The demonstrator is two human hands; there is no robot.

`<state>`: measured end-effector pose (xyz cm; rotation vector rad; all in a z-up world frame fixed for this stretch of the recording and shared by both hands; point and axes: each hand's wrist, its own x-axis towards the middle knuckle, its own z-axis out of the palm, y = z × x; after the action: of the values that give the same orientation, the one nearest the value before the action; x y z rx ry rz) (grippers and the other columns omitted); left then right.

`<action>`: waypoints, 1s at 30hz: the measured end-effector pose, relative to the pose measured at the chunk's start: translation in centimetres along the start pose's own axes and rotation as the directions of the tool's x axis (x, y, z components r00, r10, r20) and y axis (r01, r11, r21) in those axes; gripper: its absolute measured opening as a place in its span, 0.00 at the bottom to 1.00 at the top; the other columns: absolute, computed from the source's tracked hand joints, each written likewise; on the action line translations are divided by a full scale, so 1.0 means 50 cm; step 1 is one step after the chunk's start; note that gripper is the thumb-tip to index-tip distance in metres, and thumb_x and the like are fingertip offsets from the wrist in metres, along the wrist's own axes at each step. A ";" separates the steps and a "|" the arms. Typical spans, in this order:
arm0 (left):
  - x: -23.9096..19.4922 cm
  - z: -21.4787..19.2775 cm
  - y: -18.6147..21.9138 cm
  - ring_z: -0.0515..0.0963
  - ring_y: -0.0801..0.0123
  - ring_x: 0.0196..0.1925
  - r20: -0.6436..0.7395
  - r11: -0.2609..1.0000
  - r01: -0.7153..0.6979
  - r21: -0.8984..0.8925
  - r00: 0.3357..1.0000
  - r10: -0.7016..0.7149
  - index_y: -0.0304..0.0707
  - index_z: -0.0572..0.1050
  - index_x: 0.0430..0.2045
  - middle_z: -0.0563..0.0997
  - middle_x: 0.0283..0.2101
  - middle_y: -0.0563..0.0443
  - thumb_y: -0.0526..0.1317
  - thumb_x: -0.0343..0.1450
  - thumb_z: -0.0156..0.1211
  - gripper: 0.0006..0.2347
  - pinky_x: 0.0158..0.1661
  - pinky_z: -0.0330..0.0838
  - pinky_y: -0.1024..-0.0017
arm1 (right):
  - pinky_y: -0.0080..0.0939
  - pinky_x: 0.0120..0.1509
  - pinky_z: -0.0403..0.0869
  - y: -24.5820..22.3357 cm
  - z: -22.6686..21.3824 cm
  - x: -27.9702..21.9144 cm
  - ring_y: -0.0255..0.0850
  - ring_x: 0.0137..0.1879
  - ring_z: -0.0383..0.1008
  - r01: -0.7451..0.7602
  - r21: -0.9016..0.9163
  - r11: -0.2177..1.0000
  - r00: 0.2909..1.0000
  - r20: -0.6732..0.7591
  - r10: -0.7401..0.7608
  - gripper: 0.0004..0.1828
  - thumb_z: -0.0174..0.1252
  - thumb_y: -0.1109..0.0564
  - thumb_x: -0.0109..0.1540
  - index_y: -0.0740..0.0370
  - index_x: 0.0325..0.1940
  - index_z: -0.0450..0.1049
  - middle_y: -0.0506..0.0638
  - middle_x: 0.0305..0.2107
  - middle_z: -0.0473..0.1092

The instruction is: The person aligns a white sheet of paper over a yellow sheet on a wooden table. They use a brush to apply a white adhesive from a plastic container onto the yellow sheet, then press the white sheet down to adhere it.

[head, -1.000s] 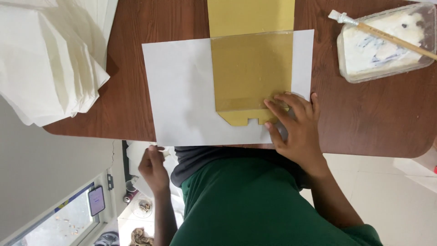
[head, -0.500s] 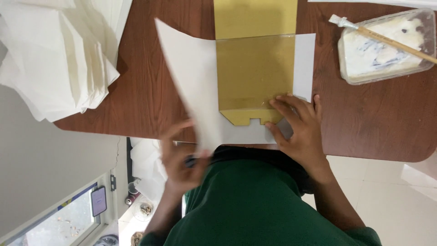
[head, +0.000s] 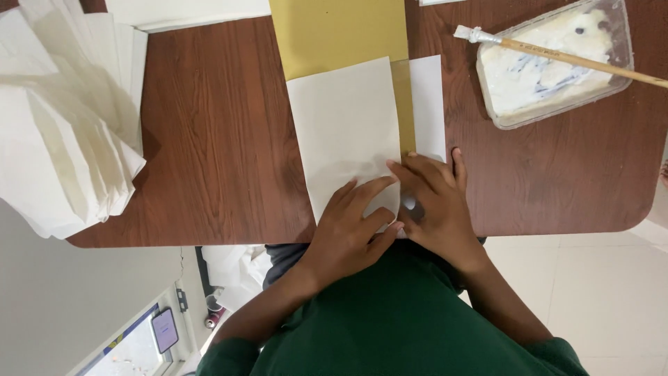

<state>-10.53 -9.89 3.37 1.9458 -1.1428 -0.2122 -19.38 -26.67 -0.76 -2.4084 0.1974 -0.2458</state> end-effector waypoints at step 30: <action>0.117 -0.083 -0.220 0.45 0.50 0.81 0.505 0.904 -0.166 0.393 0.861 -0.061 0.57 0.55 0.74 0.47 0.80 0.46 0.78 0.63 0.52 0.46 0.73 0.26 0.39 | 0.61 0.82 0.52 0.033 -0.007 -0.034 0.57 0.71 0.66 -0.091 -0.071 0.993 0.988 -0.131 0.081 0.23 0.72 0.56 0.57 0.60 0.56 0.79 0.53 0.58 0.70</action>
<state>1.99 -9.58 -0.66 2.3128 -1.7044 -0.5073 -21.21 -27.76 -1.79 -2.4548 0.3745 -0.3598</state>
